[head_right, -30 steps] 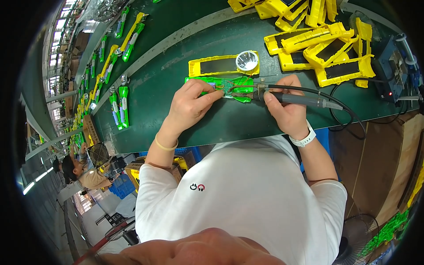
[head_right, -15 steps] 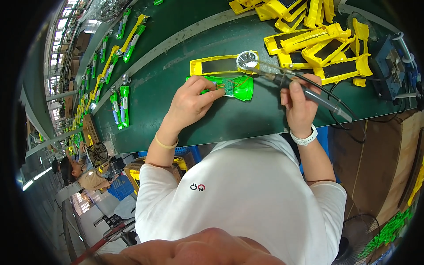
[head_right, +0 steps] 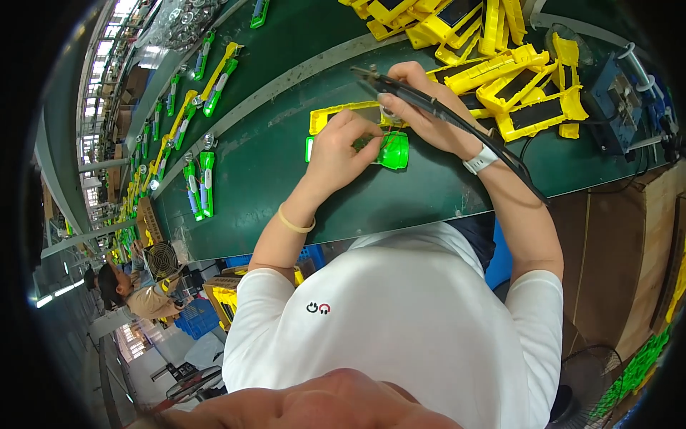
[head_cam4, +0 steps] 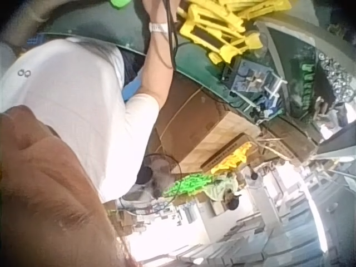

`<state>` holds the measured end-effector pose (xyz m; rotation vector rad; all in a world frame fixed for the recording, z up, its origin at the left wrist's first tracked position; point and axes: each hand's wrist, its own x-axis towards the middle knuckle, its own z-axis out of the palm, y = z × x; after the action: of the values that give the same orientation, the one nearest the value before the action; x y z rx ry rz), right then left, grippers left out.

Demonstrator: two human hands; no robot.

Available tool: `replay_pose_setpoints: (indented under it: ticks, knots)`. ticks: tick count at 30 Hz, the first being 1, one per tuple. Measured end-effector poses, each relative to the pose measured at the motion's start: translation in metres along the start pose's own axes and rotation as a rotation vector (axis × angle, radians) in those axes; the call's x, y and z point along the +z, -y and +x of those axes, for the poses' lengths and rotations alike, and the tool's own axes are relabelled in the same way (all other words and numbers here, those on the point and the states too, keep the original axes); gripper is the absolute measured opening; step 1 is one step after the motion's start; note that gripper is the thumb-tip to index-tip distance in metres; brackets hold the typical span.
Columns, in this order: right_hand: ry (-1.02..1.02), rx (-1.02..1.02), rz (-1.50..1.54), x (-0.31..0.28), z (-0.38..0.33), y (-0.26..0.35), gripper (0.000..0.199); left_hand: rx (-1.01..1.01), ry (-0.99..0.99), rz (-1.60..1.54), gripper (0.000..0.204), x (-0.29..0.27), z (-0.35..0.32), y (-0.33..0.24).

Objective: Soldering and assembling components for plastic flashlights on a production line.

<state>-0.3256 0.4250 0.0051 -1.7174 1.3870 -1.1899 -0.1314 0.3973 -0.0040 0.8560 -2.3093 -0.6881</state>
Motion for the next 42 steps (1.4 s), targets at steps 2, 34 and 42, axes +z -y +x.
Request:
replay_pose_setpoints:
  ticks: [2, 34, 42]
  knots:
    - [-0.065, 0.007, 0.093, 0.000, -0.007, -0.003, 0.030, -0.073, -0.013, -0.076, 0.009, -0.002, -0.001, 0.003]
    - [-0.329, 0.070, 0.419, 0.013, -0.026, -0.001, 0.026, 0.033, -0.285, -0.108, 0.011, -0.020, -0.011, 0.018]
    - [-0.397, 0.139, 0.453, 0.016, -0.028, -0.006, 0.029, 0.170, -0.001, -0.142, 0.036, -0.020, -0.023, -0.001]
